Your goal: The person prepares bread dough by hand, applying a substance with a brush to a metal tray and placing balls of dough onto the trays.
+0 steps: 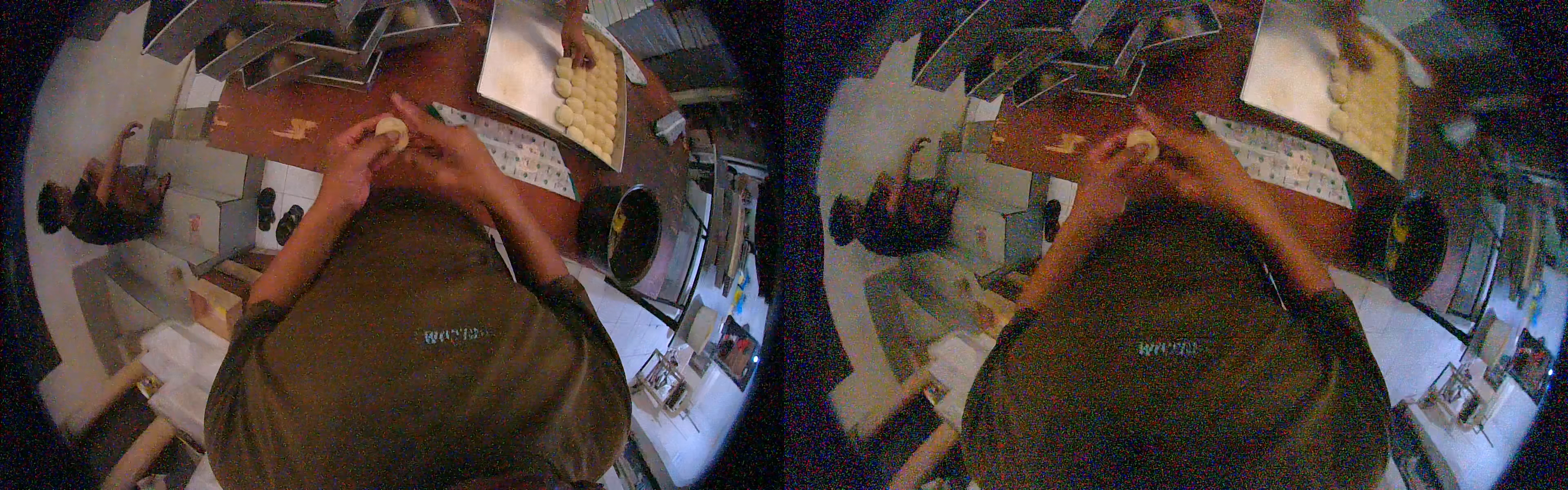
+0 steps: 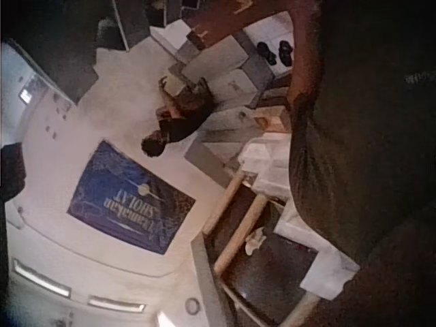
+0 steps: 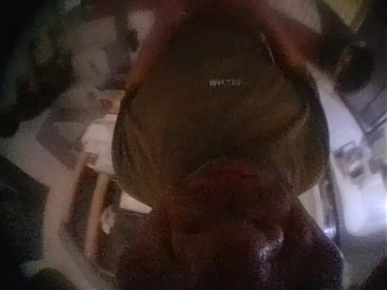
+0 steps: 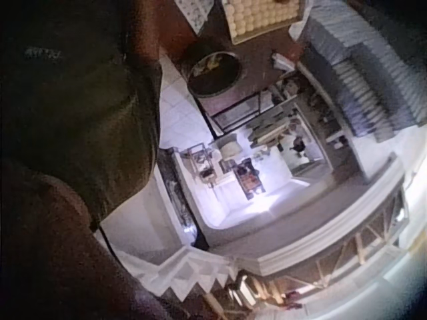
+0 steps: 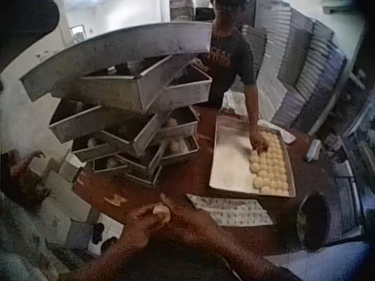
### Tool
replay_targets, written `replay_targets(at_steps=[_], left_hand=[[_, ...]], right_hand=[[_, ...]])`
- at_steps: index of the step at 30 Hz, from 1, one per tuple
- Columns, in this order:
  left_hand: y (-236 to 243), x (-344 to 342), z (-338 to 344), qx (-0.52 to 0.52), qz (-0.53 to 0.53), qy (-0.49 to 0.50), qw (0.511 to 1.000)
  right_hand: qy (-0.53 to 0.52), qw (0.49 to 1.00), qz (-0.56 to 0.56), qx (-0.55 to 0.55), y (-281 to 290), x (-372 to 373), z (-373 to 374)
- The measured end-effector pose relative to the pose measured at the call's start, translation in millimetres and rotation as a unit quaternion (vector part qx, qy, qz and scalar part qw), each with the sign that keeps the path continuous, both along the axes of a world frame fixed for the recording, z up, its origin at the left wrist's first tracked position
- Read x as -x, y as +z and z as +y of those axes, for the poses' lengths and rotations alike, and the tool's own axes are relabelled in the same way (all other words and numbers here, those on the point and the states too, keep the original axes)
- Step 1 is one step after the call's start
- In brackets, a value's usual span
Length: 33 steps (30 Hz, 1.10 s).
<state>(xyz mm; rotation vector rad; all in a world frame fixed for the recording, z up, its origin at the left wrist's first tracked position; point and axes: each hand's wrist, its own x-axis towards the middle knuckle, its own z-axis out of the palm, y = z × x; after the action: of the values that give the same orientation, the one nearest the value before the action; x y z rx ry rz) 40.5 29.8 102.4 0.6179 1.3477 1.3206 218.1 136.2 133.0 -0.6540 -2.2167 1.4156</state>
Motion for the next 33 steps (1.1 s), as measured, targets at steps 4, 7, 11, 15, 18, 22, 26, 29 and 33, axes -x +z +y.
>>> replay_targets(at_steps=[4, 7, 11, 15, 18, 22, 26, 29, 33], left_hand=[[14.6, -20.3, 2.0, -0.043, 0.007, 0.051, 0.998], [22.2, -28.9, 10.4, -0.204, 0.037, 0.017, 0.978], [12.4, -36.0, 24.2, -0.167, -0.104, 0.029, 0.98], [63.1, 15.2, 19.2, 0.002, -0.038, 0.005, 0.999], [-7.9, 8.9, 7.2, -0.081, 0.284, 0.131, 0.946], [-7.8, 23.3, -0.7, -0.121, 0.299, 0.035, 0.946], [41.7, 18.6, -6.3, -0.169, 0.22, 0.163, 0.947], [34.1, 39.5, 1.0, -0.155, 0.32, 0.085, 0.931], [33.0, 42.8, 8.3, -0.162, 0.399, 0.027, 0.902]], right_hand=[[0.003, 0.995, 0.016, -0.097, 8.2, -6.9, 7.4], [-0.104, 0.986, 0.085, 0.095, 9.1, -3.6, 10.9], [-0.066, 0.989, 0.045, 0.121, 13.7, 10.3, -0.5], [0.09, 0.993, -0.054, -0.059, 46.0, -5.3, 2.2], [0.031, 0.997, -0.009, -0.072, 55.0, 8.9, -5.4], [0.05, 0.971, 0.067, -0.223, 33.5, 48.7, -5.6], [-0.095, 0.976, 0.04, 0.191, 29.4, 52.0, -10.8], [-0.046, 0.874, 0.084, 0.476, 28.7, 52.4, -1.7], [-0.047, 0.811, 0.067, 0.579, 10.8, 50.0, 4.8]])
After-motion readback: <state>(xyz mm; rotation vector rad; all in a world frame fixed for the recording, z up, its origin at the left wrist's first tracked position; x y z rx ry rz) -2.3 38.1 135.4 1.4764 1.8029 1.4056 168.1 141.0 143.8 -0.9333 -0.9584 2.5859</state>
